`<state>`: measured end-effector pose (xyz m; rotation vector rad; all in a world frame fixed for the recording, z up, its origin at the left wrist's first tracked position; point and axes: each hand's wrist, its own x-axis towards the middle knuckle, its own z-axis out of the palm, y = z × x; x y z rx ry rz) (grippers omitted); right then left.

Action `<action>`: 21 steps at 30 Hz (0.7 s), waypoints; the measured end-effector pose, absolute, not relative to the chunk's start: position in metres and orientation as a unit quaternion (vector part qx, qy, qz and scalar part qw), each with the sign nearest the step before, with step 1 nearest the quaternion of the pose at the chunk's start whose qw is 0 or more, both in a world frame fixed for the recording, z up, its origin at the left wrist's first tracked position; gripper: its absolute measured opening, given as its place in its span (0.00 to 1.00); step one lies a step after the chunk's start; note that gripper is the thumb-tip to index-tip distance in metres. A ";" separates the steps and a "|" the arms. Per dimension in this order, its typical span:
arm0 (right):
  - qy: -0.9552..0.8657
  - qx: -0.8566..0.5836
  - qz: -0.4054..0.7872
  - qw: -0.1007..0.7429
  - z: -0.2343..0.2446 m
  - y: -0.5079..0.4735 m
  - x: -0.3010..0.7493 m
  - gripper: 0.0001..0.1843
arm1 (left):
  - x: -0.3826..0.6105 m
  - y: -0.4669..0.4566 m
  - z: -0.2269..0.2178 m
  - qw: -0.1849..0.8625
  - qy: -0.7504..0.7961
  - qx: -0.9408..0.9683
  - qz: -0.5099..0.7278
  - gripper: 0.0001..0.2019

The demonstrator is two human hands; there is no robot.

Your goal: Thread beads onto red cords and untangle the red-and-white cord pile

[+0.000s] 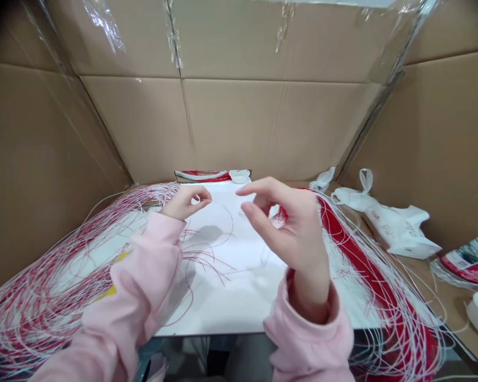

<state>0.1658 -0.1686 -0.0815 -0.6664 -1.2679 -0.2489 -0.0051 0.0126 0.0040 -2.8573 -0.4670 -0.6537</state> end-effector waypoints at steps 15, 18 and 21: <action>-0.678 -0.295 -0.066 0.671 -0.066 -0.136 0.144 0.07 | -0.003 -0.083 0.007 0.138 -0.053 -0.900 -0.409 0.05; -0.672 -0.282 -0.058 0.683 -0.065 -0.133 0.144 0.06 | 0.001 -0.082 0.001 0.138 -0.036 -0.899 -0.413 0.05; -0.659 -0.284 -0.068 0.693 -0.065 -0.130 0.145 0.05 | 0.004 -0.081 -0.001 0.142 -0.030 -0.899 -0.413 0.04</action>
